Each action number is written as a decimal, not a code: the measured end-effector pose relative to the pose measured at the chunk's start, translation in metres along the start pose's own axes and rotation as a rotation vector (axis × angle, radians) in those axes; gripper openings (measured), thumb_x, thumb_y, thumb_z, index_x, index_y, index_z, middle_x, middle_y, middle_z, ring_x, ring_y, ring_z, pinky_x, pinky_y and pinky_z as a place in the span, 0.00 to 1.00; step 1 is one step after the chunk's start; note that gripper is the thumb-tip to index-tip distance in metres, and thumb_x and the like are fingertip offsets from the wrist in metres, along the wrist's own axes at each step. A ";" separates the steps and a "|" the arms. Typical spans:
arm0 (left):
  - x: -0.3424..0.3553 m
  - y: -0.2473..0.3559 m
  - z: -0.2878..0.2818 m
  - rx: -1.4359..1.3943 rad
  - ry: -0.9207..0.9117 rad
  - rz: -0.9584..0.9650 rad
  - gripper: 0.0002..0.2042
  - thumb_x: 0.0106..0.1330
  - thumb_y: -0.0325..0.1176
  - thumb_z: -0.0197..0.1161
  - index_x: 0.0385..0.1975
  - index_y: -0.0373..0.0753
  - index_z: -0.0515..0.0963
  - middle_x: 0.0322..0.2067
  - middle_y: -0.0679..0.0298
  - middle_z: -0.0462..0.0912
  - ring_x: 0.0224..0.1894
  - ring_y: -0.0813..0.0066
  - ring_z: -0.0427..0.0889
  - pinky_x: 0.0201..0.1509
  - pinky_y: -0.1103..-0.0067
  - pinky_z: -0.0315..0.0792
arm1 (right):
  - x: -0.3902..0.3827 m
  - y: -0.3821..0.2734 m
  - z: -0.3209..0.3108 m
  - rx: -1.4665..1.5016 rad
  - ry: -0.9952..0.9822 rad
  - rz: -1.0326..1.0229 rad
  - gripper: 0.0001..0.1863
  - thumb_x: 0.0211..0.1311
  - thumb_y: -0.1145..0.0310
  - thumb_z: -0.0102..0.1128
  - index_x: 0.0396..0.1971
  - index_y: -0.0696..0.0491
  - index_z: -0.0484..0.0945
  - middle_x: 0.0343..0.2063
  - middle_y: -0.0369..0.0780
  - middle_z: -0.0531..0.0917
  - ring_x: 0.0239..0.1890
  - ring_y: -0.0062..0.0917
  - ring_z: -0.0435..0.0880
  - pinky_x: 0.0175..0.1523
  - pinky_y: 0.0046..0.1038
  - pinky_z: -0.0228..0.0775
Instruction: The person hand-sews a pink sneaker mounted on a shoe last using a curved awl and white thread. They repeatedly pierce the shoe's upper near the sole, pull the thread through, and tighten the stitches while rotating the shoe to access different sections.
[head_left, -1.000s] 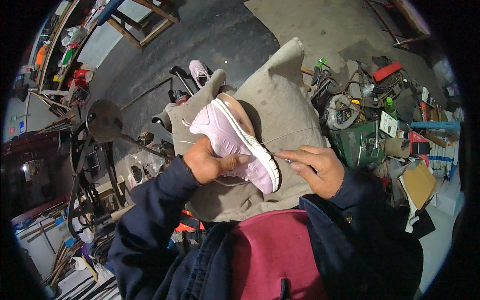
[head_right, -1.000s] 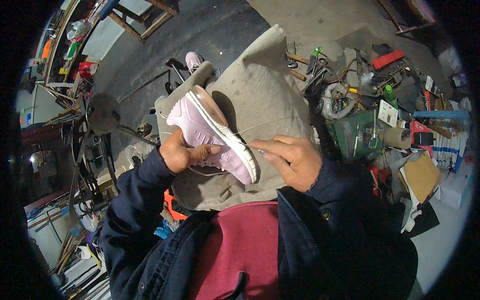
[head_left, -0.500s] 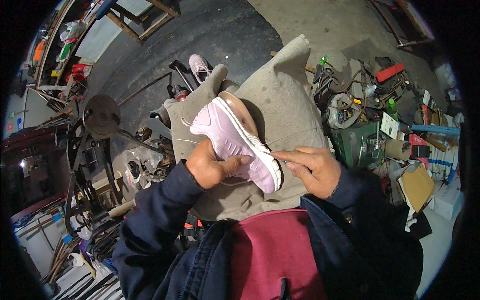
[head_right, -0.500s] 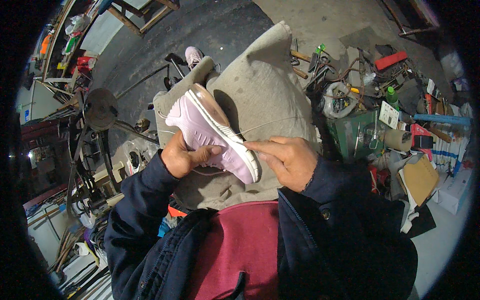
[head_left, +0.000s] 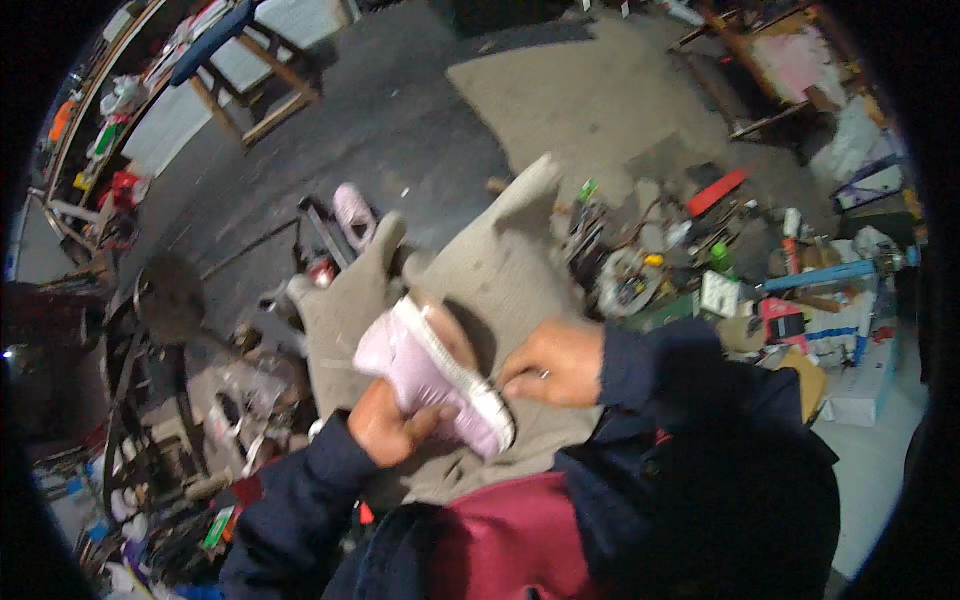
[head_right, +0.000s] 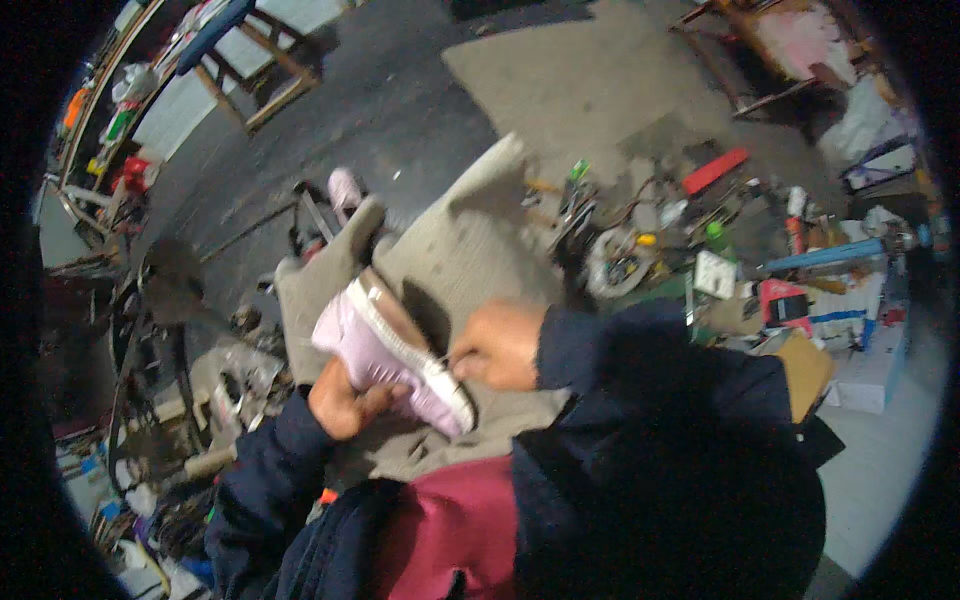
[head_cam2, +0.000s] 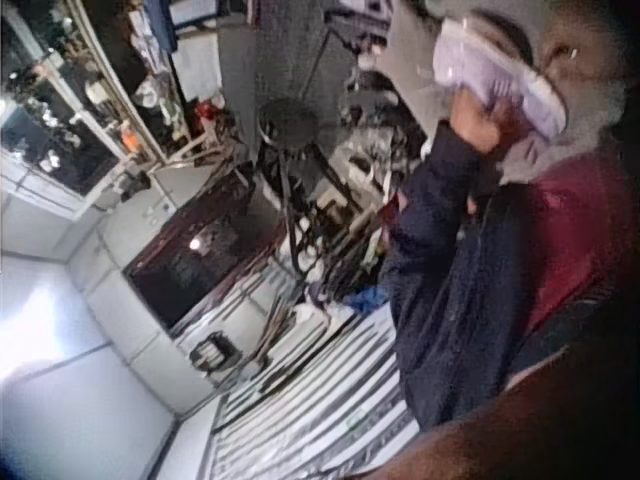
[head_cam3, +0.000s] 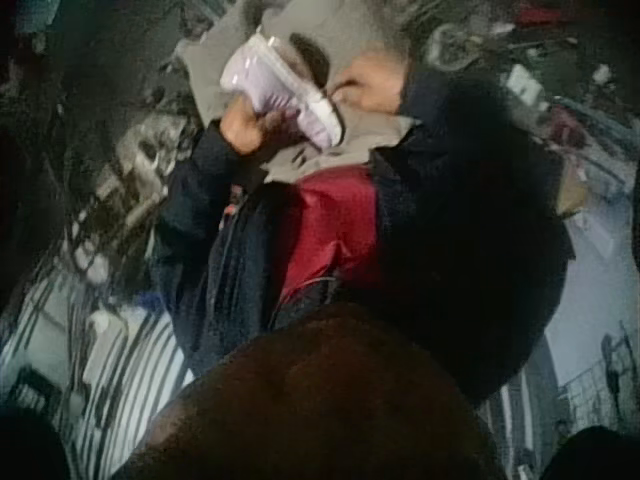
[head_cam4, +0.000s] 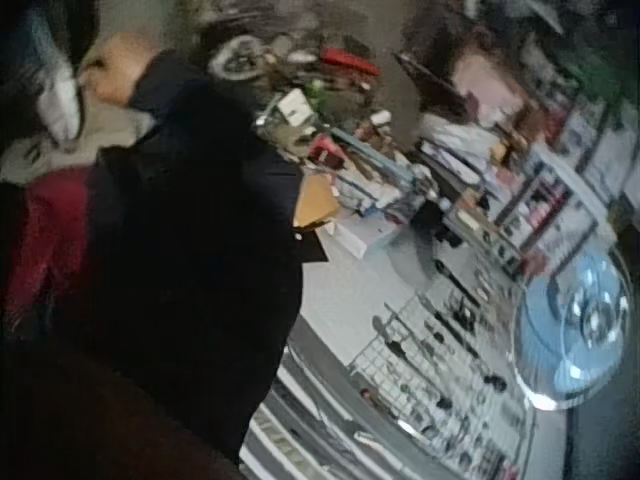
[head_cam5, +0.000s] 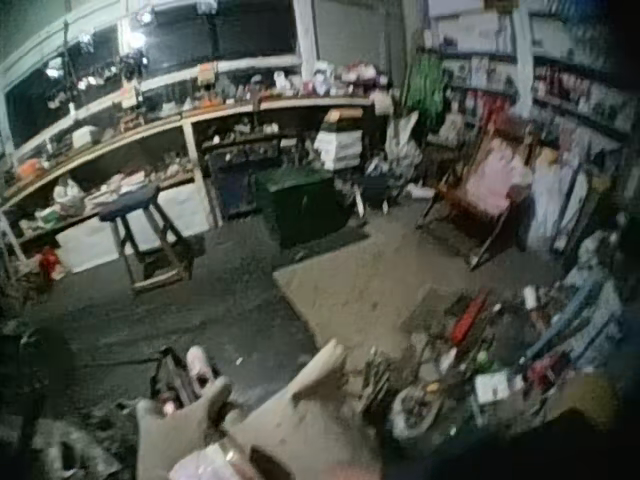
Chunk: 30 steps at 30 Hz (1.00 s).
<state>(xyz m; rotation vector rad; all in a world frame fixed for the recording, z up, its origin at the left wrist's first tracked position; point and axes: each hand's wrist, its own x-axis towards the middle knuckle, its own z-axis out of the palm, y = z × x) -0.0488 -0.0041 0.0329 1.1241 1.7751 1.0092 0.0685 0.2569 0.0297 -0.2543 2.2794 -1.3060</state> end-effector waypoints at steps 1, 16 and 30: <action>0.000 0.000 0.000 0.021 -0.004 0.016 0.18 0.69 0.27 0.66 0.57 0.34 0.76 0.42 0.61 0.84 0.40 0.73 0.83 0.46 0.74 0.78 | 0.001 0.000 0.001 0.003 0.027 -0.055 0.13 0.66 0.64 0.62 0.44 0.55 0.87 0.38 0.50 0.88 0.41 0.47 0.87 0.47 0.40 0.77; 0.006 -0.004 0.000 -0.194 -0.008 -0.131 0.17 0.70 0.24 0.64 0.58 0.33 0.74 0.47 0.59 0.83 0.48 0.69 0.81 0.55 0.73 0.75 | 0.001 0.004 0.032 0.230 0.226 -0.022 0.11 0.63 0.66 0.64 0.39 0.57 0.87 0.33 0.53 0.86 0.37 0.51 0.85 0.43 0.42 0.76; 0.001 0.016 -0.009 -0.271 -0.011 -0.253 0.17 0.67 0.29 0.69 0.52 0.31 0.77 0.44 0.60 0.85 0.47 0.70 0.81 0.55 0.73 0.74 | 0.007 0.014 0.036 0.020 0.283 -0.118 0.14 0.64 0.58 0.64 0.33 0.56 0.86 0.27 0.53 0.84 0.31 0.51 0.84 0.39 0.46 0.76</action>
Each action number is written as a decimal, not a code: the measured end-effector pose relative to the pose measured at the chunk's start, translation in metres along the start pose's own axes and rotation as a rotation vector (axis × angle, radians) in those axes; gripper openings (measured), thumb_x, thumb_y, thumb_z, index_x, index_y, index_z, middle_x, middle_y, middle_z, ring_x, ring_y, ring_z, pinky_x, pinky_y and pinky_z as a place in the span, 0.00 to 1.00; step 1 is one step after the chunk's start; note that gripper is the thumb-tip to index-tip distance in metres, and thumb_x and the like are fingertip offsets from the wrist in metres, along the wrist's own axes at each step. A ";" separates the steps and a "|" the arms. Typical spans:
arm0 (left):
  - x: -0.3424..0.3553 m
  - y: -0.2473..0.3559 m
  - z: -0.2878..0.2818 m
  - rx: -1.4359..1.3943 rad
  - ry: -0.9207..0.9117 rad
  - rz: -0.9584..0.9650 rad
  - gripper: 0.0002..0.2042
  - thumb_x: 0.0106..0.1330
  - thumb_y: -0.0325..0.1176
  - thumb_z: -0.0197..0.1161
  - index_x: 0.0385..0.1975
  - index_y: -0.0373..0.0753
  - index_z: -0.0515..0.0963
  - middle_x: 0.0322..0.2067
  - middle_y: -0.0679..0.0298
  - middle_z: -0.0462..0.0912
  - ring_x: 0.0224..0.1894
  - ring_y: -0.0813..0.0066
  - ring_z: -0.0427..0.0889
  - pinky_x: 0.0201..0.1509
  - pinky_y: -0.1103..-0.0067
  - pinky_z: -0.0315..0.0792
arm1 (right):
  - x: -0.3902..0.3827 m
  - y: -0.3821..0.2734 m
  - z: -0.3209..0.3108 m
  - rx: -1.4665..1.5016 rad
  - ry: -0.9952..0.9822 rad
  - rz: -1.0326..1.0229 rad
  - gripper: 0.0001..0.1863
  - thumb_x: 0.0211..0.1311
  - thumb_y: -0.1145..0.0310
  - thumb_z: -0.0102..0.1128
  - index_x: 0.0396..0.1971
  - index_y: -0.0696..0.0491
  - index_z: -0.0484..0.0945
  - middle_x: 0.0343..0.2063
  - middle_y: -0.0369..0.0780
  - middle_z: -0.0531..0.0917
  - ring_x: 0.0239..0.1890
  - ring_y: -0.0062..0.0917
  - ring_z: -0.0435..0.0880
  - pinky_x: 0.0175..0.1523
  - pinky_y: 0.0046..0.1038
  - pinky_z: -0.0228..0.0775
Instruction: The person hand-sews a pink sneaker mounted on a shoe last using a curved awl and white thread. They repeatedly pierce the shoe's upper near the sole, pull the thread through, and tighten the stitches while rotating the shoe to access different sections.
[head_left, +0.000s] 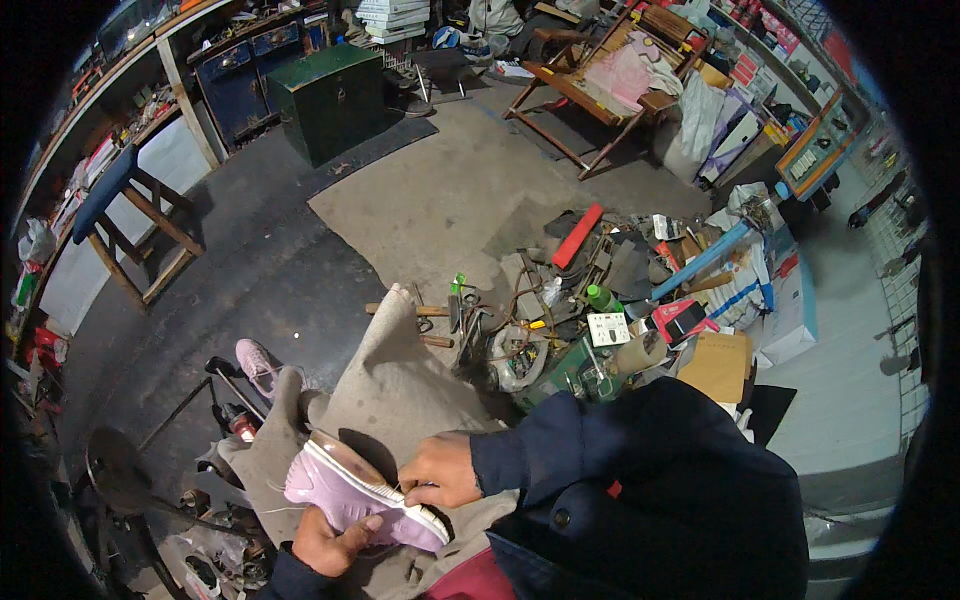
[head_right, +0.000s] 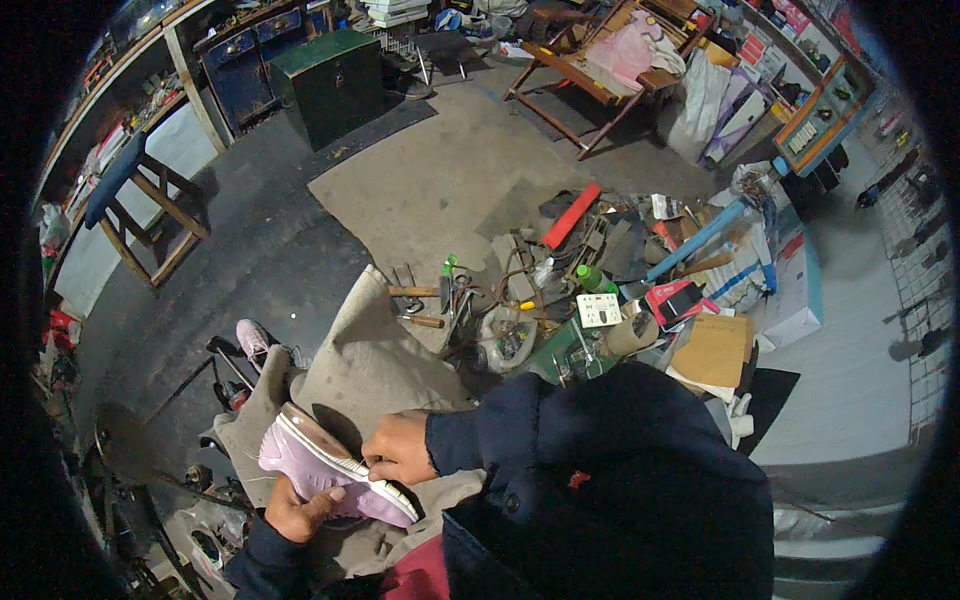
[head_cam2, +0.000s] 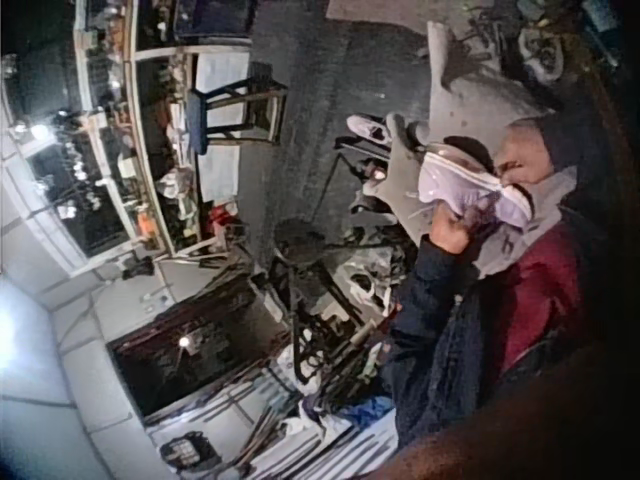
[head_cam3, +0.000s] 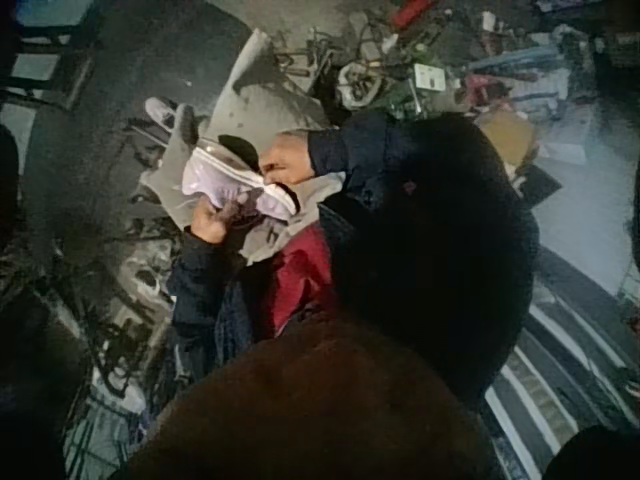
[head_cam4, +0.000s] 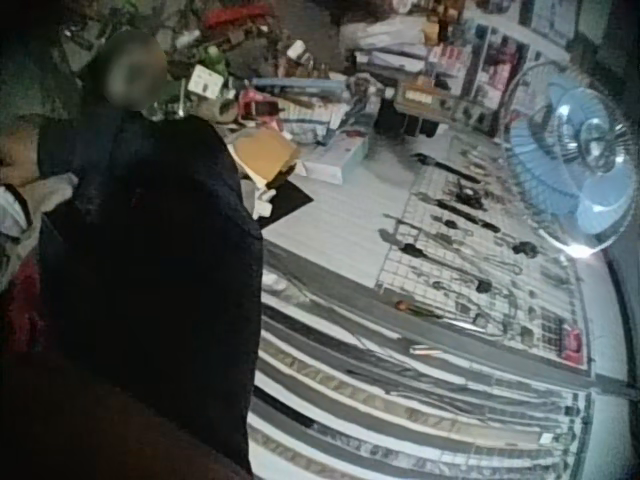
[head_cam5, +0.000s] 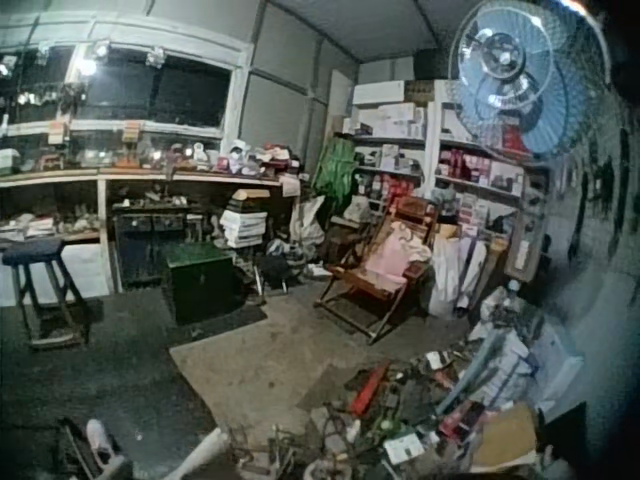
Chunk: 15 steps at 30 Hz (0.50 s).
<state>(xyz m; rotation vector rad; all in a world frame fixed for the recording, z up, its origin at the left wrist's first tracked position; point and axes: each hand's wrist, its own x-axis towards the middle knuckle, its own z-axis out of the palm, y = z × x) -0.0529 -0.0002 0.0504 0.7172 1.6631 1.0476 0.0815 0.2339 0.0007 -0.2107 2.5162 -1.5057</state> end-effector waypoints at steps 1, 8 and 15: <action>-0.004 0.005 -0.006 0.000 -0.015 -0.058 0.14 0.67 0.29 0.68 0.49 0.30 0.79 0.41 0.61 0.85 0.45 0.71 0.81 0.52 0.73 0.75 | -0.002 0.001 0.002 -0.013 0.003 -0.007 0.15 0.64 0.58 0.65 0.34 0.56 0.86 0.27 0.52 0.84 0.31 0.51 0.84 0.39 0.45 0.76; -0.029 0.018 -0.036 0.322 0.138 0.062 0.11 0.70 0.33 0.61 0.39 0.28 0.81 0.28 0.60 0.83 0.32 0.71 0.81 0.37 0.74 0.73 | -0.009 0.009 0.008 -0.028 0.091 -0.105 0.10 0.68 0.61 0.63 0.35 0.53 0.84 0.28 0.46 0.86 0.32 0.45 0.85 0.37 0.41 0.76; -0.044 0.003 -0.032 0.506 0.379 0.064 0.06 0.67 0.26 0.64 0.31 0.28 0.80 0.37 0.51 0.88 0.31 0.62 0.89 0.40 0.71 0.81 | -0.010 0.012 0.012 0.017 0.123 -0.079 0.14 0.64 0.57 0.65 0.35 0.53 0.85 0.29 0.49 0.87 0.33 0.49 0.86 0.40 0.45 0.77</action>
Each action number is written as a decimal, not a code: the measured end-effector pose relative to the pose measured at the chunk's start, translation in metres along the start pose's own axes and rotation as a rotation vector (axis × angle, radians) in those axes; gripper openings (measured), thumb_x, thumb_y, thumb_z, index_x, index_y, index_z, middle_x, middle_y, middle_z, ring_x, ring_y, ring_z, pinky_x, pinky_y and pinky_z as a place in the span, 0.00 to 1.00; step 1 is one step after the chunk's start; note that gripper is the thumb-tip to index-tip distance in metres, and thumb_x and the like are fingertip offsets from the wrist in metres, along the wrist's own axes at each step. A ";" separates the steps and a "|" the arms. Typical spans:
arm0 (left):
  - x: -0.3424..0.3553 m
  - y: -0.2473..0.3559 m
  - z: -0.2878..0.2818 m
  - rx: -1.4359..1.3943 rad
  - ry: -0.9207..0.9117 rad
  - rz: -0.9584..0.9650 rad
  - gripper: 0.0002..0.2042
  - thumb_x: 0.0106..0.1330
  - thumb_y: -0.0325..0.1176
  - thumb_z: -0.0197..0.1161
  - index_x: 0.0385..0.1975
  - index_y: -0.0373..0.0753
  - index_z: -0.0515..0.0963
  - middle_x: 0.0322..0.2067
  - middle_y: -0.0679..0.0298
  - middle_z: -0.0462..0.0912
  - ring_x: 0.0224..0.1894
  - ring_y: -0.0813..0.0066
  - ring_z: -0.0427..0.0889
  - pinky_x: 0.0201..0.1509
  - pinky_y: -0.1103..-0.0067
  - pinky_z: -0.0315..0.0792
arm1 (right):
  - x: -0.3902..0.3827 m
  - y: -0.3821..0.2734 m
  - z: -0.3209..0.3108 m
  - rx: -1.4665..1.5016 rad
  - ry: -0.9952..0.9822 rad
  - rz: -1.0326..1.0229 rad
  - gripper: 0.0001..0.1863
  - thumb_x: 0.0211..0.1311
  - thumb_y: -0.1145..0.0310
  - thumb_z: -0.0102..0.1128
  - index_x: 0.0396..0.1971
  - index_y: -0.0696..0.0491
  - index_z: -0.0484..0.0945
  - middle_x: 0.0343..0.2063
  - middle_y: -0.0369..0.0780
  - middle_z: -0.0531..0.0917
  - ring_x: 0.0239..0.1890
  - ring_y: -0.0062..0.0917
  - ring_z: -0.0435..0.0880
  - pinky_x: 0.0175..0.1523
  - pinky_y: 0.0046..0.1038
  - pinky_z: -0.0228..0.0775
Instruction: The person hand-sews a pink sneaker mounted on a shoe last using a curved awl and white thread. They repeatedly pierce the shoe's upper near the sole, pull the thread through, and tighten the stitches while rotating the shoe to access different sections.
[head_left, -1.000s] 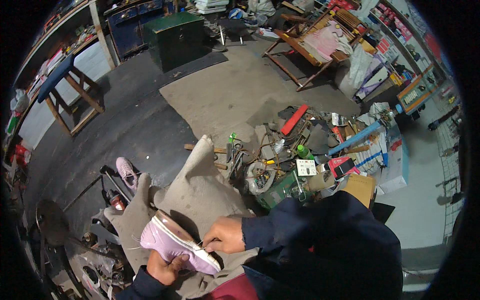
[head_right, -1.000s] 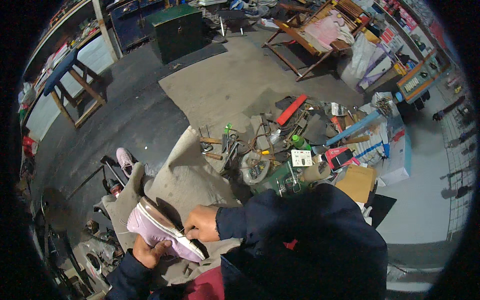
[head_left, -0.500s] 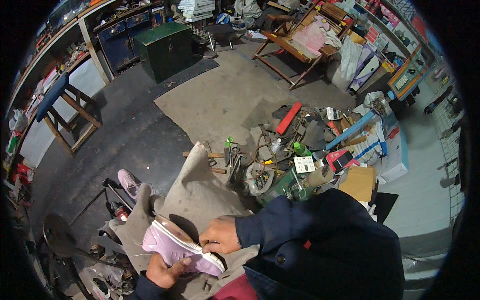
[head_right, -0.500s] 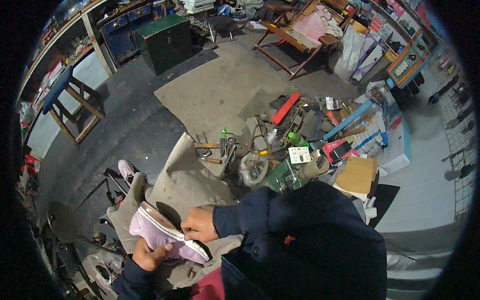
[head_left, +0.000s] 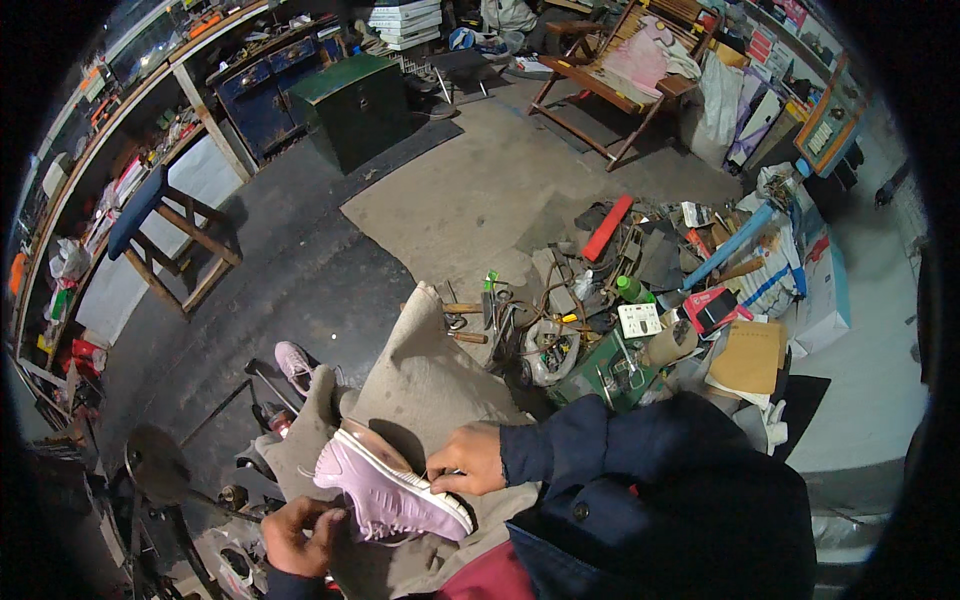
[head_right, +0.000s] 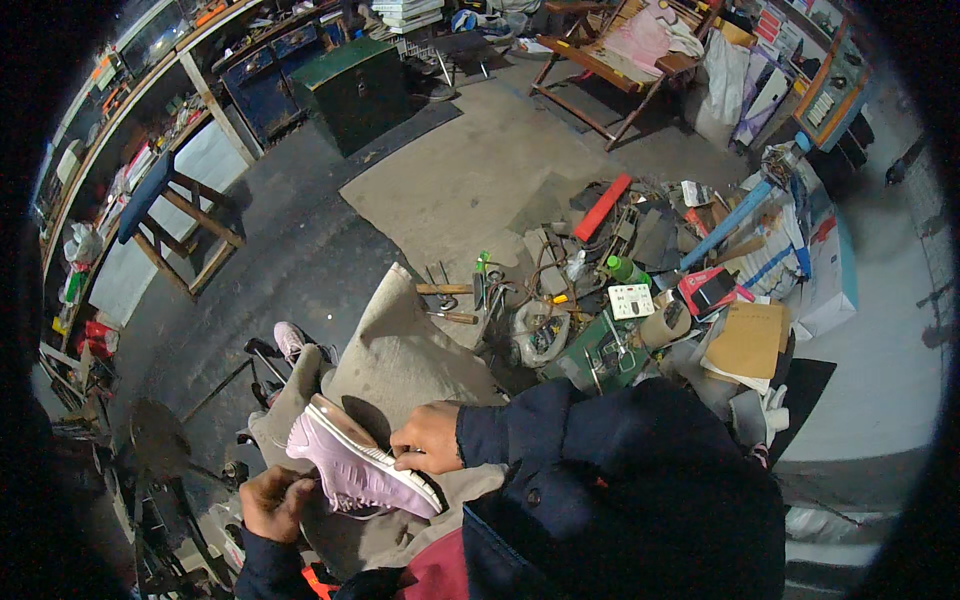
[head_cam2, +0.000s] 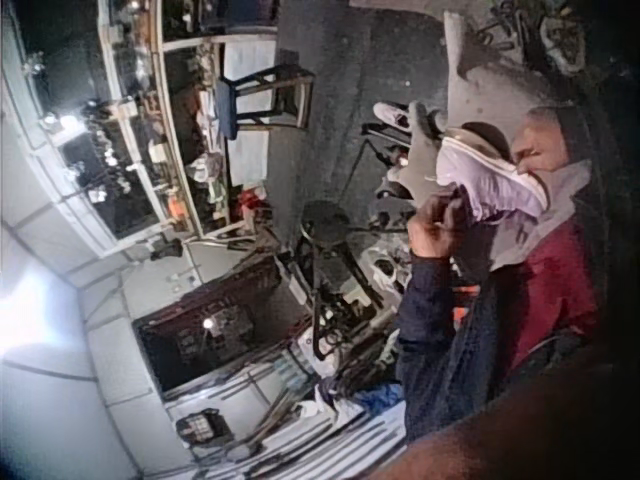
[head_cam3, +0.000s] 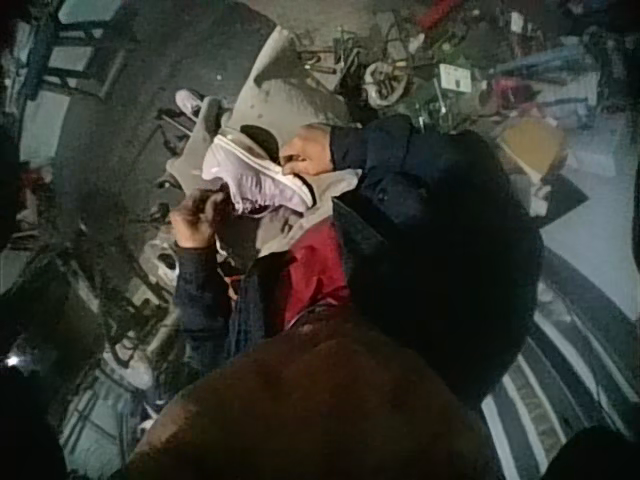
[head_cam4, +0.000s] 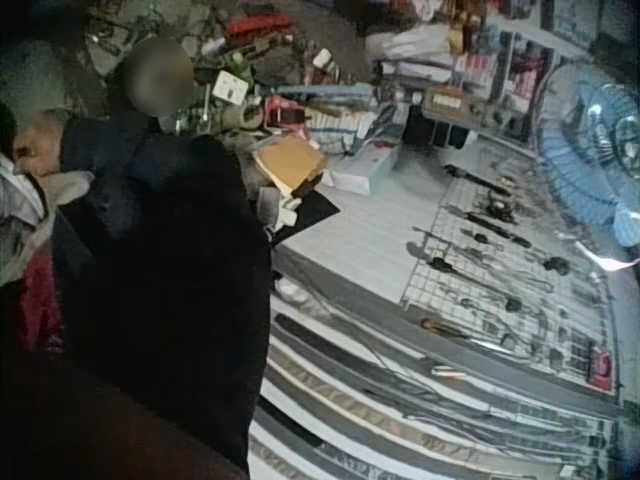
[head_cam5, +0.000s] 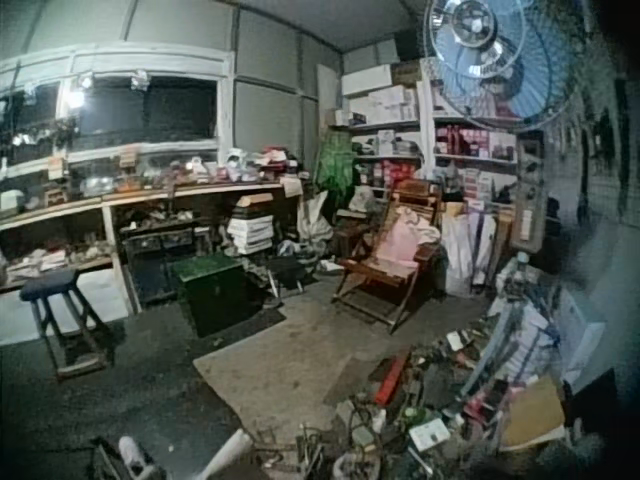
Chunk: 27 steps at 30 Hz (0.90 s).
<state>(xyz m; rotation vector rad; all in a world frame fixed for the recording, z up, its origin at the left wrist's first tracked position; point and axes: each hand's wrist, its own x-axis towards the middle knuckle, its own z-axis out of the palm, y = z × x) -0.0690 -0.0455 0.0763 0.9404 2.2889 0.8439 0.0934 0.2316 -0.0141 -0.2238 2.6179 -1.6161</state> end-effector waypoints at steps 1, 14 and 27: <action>-0.003 -0.002 0.001 -0.268 0.018 -0.017 0.07 0.67 0.27 0.64 0.31 0.29 0.79 0.37 0.50 0.88 0.31 0.61 0.89 0.40 0.70 0.82 | -0.001 0.000 0.000 -0.006 -0.010 0.008 0.13 0.64 0.57 0.65 0.35 0.53 0.85 0.29 0.49 0.87 0.33 0.49 0.86 0.40 0.44 0.77; 0.010 -0.009 0.023 -0.744 -0.067 -0.048 0.18 0.73 0.43 0.64 0.43 0.31 0.78 0.35 0.59 0.82 0.38 0.73 0.81 0.46 0.75 0.74 | -0.004 -0.007 -0.004 -0.036 -0.005 0.025 0.15 0.61 0.56 0.68 0.37 0.53 0.86 0.30 0.49 0.87 0.34 0.47 0.87 0.42 0.42 0.78; 0.076 0.014 -0.012 -0.099 -0.254 -0.038 0.19 0.67 0.45 0.71 0.40 0.30 0.83 0.26 0.60 0.84 0.30 0.75 0.81 0.36 0.73 0.74 | 0.051 -0.008 -0.031 -0.281 0.131 -0.075 0.13 0.62 0.56 0.65 0.36 0.51 0.83 0.28 0.51 0.86 0.33 0.52 0.86 0.41 0.48 0.78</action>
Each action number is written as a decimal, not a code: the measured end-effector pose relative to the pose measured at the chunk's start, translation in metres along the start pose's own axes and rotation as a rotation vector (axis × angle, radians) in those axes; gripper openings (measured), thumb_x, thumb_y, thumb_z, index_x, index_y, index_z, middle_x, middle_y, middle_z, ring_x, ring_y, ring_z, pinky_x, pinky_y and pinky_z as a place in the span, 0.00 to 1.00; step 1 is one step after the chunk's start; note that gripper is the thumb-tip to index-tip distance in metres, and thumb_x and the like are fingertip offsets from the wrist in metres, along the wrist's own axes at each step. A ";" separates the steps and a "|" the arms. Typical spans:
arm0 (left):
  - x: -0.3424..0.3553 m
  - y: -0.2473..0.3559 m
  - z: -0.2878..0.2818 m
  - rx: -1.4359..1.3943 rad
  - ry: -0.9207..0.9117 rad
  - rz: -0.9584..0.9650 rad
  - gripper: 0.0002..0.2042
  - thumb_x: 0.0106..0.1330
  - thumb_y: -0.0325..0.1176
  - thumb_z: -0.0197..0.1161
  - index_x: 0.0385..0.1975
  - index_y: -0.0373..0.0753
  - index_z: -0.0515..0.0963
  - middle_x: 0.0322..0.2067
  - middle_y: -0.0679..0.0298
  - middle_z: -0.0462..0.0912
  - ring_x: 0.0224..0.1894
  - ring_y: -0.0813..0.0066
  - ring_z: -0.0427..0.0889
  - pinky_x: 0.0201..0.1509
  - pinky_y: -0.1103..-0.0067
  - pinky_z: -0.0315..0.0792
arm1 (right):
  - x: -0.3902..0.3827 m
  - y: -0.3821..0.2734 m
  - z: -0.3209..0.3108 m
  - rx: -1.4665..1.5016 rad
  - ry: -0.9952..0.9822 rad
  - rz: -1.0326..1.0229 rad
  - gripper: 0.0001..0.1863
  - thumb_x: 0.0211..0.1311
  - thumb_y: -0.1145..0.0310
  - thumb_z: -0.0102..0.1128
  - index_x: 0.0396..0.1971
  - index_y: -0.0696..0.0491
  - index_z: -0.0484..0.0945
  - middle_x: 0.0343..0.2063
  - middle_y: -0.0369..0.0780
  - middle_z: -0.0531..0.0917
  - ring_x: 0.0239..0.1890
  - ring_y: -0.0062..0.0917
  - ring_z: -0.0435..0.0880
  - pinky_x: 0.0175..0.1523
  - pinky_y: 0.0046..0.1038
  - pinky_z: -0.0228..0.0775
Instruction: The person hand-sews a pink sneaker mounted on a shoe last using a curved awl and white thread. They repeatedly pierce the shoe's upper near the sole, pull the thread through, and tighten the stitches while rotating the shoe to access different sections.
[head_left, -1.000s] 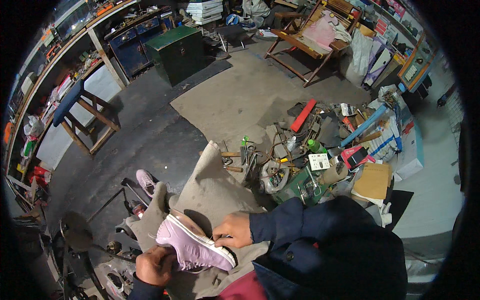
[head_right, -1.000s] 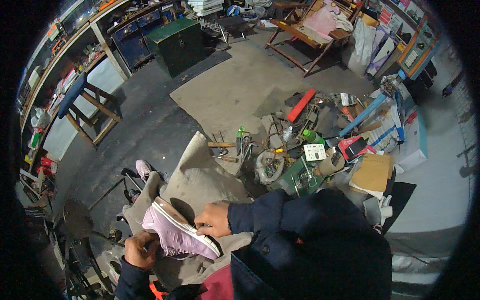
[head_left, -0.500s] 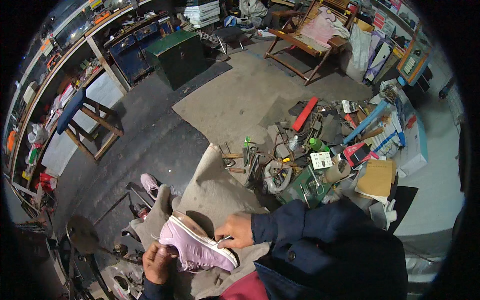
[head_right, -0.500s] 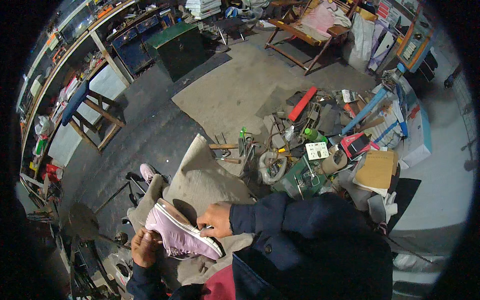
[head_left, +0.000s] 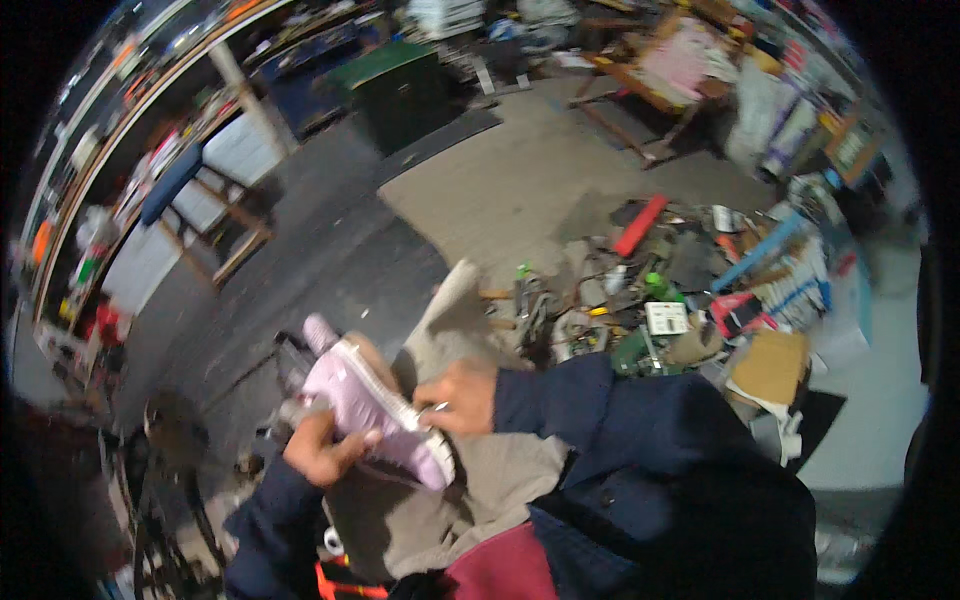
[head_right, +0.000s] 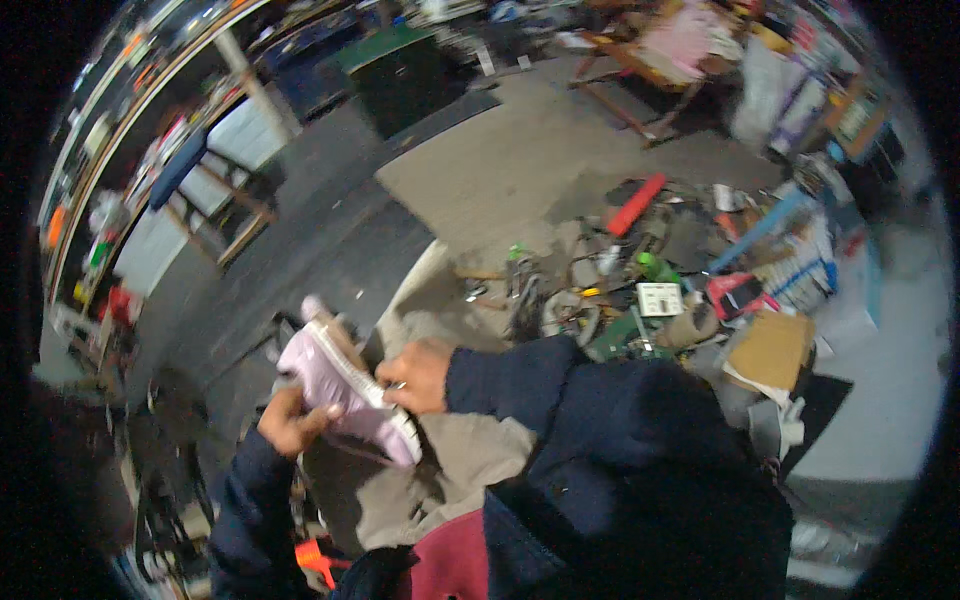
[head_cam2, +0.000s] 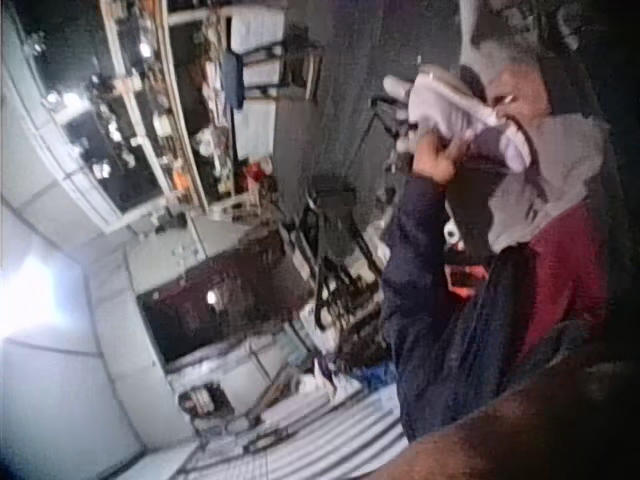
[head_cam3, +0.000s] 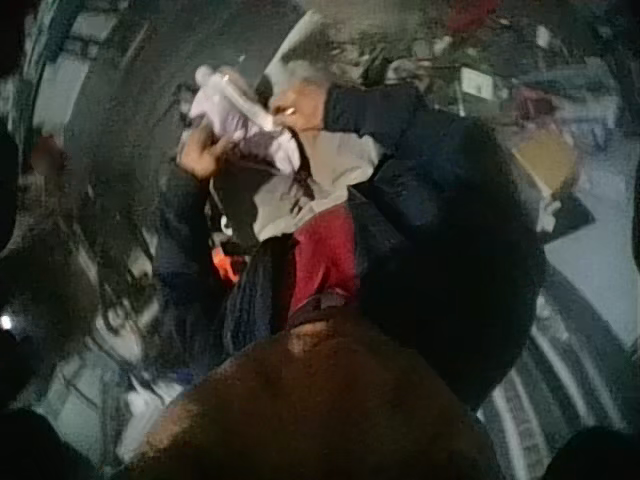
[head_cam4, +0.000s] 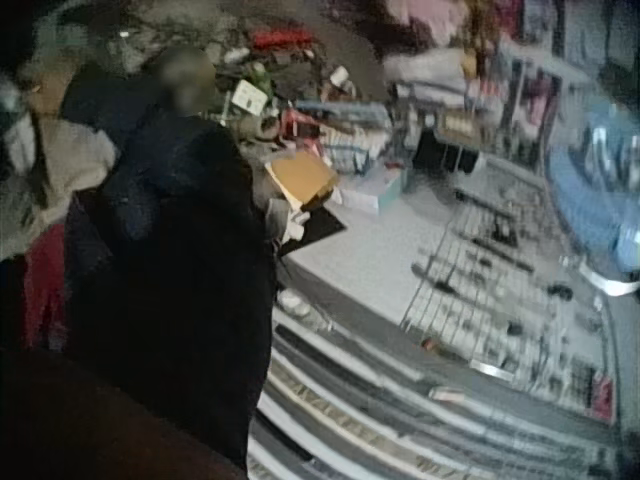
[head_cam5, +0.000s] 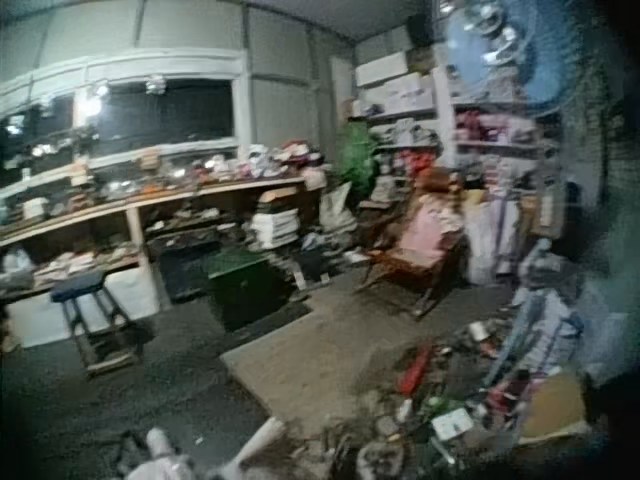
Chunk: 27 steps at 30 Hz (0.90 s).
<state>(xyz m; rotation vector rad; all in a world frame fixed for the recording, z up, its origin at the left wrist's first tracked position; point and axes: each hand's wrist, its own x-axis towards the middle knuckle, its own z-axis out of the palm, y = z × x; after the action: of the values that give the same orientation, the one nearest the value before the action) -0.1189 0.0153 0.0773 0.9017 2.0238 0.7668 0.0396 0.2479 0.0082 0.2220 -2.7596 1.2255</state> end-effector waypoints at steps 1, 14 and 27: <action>0.004 -0.004 -0.002 -0.008 -0.054 -0.007 0.19 0.68 0.43 0.71 0.44 0.31 0.82 0.31 0.62 0.85 0.34 0.74 0.81 0.40 0.73 0.75 | 0.003 0.000 0.000 0.030 -0.047 0.062 0.13 0.62 0.55 0.66 0.37 0.50 0.83 0.28 0.51 0.86 0.33 0.51 0.86 0.41 0.49 0.77; 0.008 -0.014 0.009 -0.268 -0.243 0.017 0.23 0.70 0.48 0.69 0.50 0.31 0.82 0.41 0.58 0.88 0.44 0.71 0.83 0.51 0.73 0.76 | 0.021 -0.031 -0.001 -0.258 -0.225 0.146 0.09 0.61 0.71 0.63 0.37 0.59 0.76 0.30 0.54 0.85 0.37 0.52 0.86 0.43 0.47 0.77; 0.006 -0.010 0.006 -0.204 -0.281 -0.055 0.25 0.69 0.46 0.71 0.56 0.32 0.79 0.46 0.56 0.86 0.49 0.67 0.83 0.56 0.72 0.75 | 0.021 -0.012 -0.011 0.147 -0.241 0.183 0.21 0.51 0.62 0.78 0.38 0.60 0.81 0.35 0.53 0.86 0.42 0.48 0.87 0.47 0.41 0.77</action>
<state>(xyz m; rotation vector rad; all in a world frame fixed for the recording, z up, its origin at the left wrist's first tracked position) -0.1200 0.0157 0.0644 0.7854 1.6846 0.7556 0.0220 0.2462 0.0282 0.1400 -2.9487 1.5451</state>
